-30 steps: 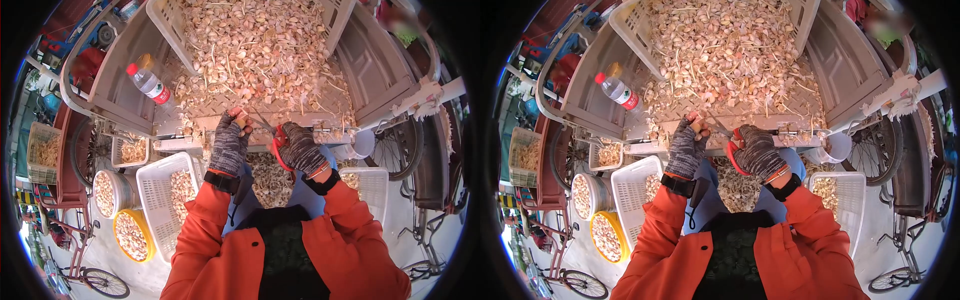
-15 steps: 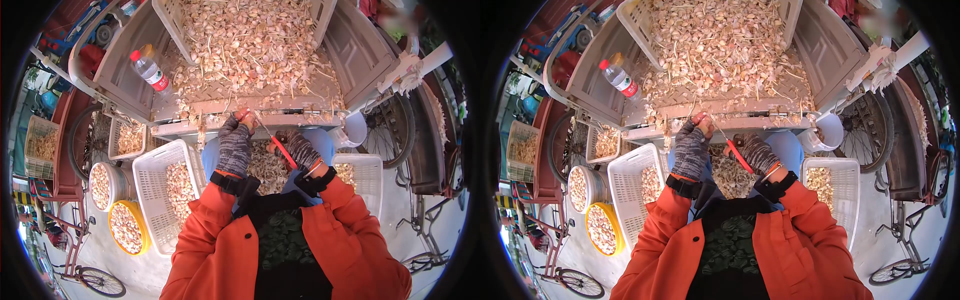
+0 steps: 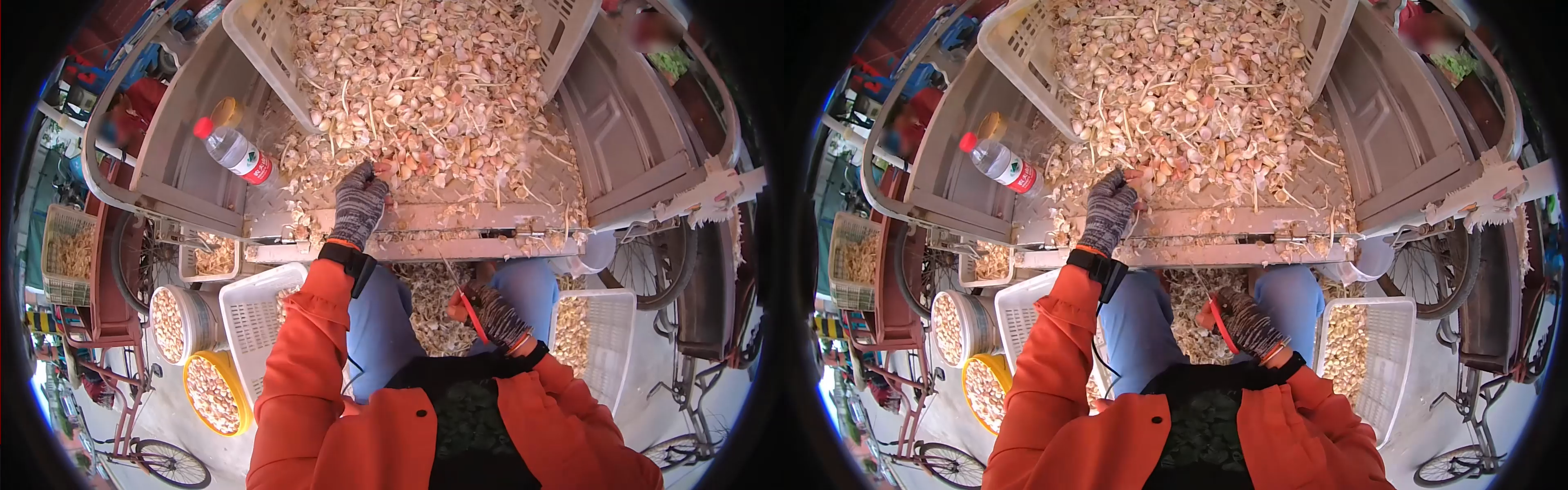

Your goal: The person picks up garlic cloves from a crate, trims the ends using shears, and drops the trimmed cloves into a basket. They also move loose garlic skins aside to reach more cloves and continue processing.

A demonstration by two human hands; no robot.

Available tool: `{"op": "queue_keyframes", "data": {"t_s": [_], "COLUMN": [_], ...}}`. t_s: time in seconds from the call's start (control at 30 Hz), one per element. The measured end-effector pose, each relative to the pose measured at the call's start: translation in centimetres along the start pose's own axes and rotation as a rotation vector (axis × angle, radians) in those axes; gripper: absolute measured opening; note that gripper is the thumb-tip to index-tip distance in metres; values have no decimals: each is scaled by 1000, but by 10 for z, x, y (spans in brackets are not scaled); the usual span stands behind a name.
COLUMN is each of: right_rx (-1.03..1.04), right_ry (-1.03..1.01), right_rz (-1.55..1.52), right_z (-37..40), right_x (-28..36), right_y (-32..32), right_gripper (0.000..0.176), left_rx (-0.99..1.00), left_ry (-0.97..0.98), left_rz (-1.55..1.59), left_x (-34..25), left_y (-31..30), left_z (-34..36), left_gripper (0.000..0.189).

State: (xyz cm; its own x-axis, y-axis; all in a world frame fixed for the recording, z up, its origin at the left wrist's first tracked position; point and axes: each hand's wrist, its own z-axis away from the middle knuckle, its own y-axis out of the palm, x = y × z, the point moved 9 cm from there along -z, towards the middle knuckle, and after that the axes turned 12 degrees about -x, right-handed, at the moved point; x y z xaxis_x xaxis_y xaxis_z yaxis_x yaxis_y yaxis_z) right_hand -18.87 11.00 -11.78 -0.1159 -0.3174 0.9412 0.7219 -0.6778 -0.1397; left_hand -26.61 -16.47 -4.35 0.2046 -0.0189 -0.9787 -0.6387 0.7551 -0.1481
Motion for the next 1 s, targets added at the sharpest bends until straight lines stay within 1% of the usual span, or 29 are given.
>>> {"op": "queue_keyframes", "data": {"t_s": [0.03, 0.07, 0.1, 0.13, 0.17, 0.2, 0.27, 0.3, 0.33, 0.37, 0.4, 0.43, 0.47, 0.5, 0.53, 0.57, 0.6, 0.63, 0.67, 0.7, 0.73, 0.77, 0.8, 0.83, 0.87, 0.9, 0.93, 0.97, 1.0], "right_rx": [-56, -112, -112, -150, -188, -187, -229, -228, -287, -350, -356, -307, -249, -360, -357, -435, -518, -566, -576, -555, -533, -556, -565, -511, -456, -464, -470, -465, -459], "right_ry": [-39, -77, -74, -150, -225, -221, -127, -134, -186, -238, -246, -113, 24, -89, -93, -206, -318, -373, -367, -297, -229, -276, -273, -220, -166, -218, -214, -265, -319], "right_rz": [0, 2, -1, 47, 95, 93, 160, 156, 216, 276, 272, -17, -303, -37, -36, -19, -3, 181, 185, 214, 241, 312, 312, 339, 363, 430, 430, 437, 444], "right_z": [-3, -6, -11, -15, -17, -19, -20, -15, -9, -4, -5, -10, -11, -4, -9, -10, -8, -4, 1, 5, 9, 14, 18, 19, 21, 26, 29, 33, 35], "right_x": [6, 11, 6, 4, 10, 11, 13, 25, 44, 57, 55, 40, 28, 72, 76, 88, 101, 115, 127, 135, 137, 138, 140, 137, 132, 134, 132, 136, 140], "right_y": [-3, -8, -12, -20, -26, -29, -38, -39, -45, -50, -52, -54, -52, -59, -57, -62, -67, -69, -68, -63, -58, -56, -55, -51, -46, -45, -45, -41, -38], "right_gripper": [13, 14, 14, 15, 15, 15, 15, 15, 15, 15, 15, 16, 17, 23, 23, 27, 31, 39, 39, 43, 47, 49, 49, 51, 53, 51, 51, 48, 45], "left_rx": [-19, -16, 10, 39, 51, 54, 131, 179, 175, 110, 49, 52, 54, 115, 176, 204, 210, 188, 167, 165, 175, 182, 188, 178, 185, 148, 108, 152, 156], "left_ry": [126, 121, 288, 455, 527, 524, 370, 393, 401, 130, -133, -288, -286, -443, -587, -645, -643, -599, -559, -526, -535, -448, -359, -283, -288, -197, -108, -32, -32], "left_rz": [-342, -346, -586, -825, -811, -813, -895, -907, -912, -634, -349, 19, 18, 442, 871, 1058, 1055, 1096, 1140, 1153, 1154, 1098, 1041, 946, 942, 889, 837, 825, 825], "left_x": [-4, -6, -17, -25, -33, -38, -31, -16, -25, -21, -10, 6, 16, 24, 26, 22, 18, 11, 7, 5, 4, -2, -8, -8, -12, -22, -30, -37, -36], "left_y": [2, 5, 12, 22, 27, 31, 38, 40, 37, 23, 12, 7, 5, 14, 22, 30, 36, 39, 43, 47, 53, 53, 51, 48, 50, 47, 42, 43, 43], "left_z": [-15, -22, -27, -28, -27, -30, -40, -50, -44, -40, -31, -24, -15, 0, 16, 36, 53, 66, 79, 90, 103, 114, 121, 127, 136, 142, 147, 152, 155], "left_gripper": [28, 28, 33, 39, 40, 40, 30, 25, 25, 24, 24, 20, 20, 18, 16, 13, 13, 14, 16, 13, 13, 12, 11, 14, 14, 15, 16, 21, 21]}}
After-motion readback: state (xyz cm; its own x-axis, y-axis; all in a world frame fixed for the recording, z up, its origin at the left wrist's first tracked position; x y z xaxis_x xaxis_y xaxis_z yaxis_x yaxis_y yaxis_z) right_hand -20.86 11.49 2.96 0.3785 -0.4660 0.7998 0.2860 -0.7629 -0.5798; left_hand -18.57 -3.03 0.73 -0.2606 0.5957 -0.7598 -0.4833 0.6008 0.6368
